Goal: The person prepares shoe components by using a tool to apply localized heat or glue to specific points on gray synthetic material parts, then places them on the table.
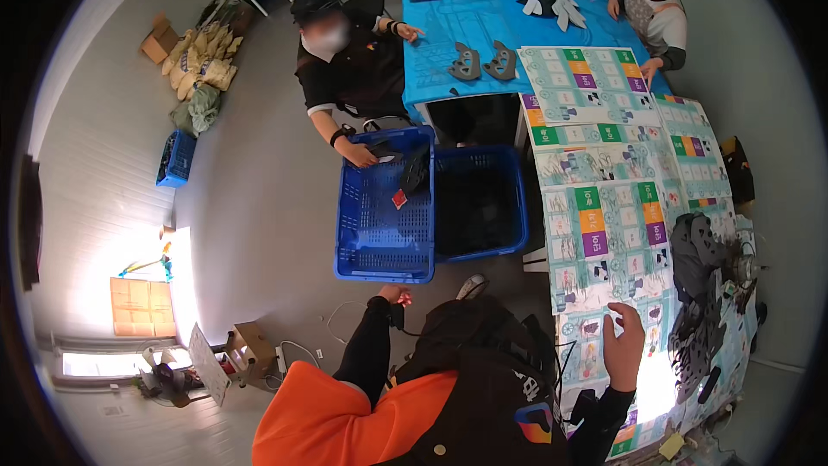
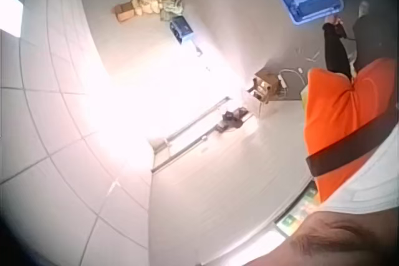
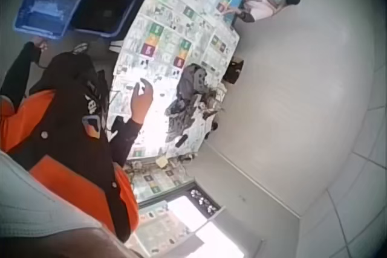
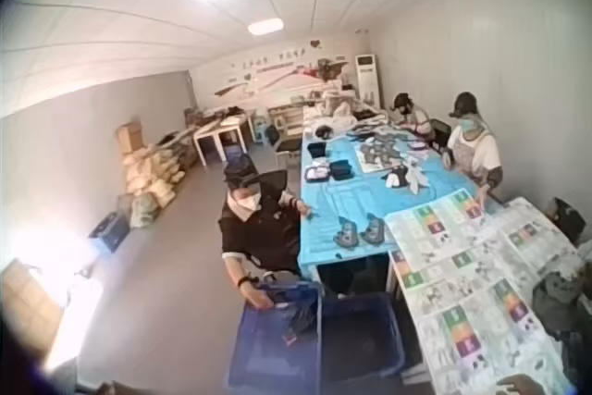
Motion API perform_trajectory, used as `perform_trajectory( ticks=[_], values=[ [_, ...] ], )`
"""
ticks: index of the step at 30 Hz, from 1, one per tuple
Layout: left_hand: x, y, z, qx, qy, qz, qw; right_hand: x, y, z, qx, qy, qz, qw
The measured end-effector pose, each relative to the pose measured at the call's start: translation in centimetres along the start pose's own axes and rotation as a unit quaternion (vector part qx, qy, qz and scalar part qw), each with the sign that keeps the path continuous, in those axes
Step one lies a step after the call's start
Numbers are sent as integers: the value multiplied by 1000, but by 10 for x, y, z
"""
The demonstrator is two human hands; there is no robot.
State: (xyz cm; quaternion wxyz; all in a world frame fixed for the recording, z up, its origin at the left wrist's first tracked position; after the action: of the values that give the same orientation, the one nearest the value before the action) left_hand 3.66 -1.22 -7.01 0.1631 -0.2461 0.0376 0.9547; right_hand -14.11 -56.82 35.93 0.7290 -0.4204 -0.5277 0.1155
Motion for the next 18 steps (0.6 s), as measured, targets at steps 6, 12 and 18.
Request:
perform_trajectory(
  ticks=[6, 12, 18],
  values=[
    [-7, -6, 0, -7, 7, -2, 1000, 3, 3, 3, -5, 0, -5, 1000],
    [-5, -2, -5, -13, -6, 12, 1000, -1, 5, 3, -6, 2, -16, 1000],
    [-11, -1, -6, -17, -12, 7, 1000, -1, 7, 2, -1, 7, -16, 1000]
  ],
)
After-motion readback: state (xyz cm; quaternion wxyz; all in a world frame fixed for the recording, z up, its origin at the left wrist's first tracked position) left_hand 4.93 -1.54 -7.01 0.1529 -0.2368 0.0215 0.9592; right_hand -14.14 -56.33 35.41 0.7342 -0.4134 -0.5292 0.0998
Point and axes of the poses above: each hand's wrist, its own z-axis away from the middle knuckle, its own y-axis out of the palm, x = y × z, the point moved 8 cm from there along -z, towards the middle knuckle, and after that the axes turned 1 degree about z, right-handed, at the moved point
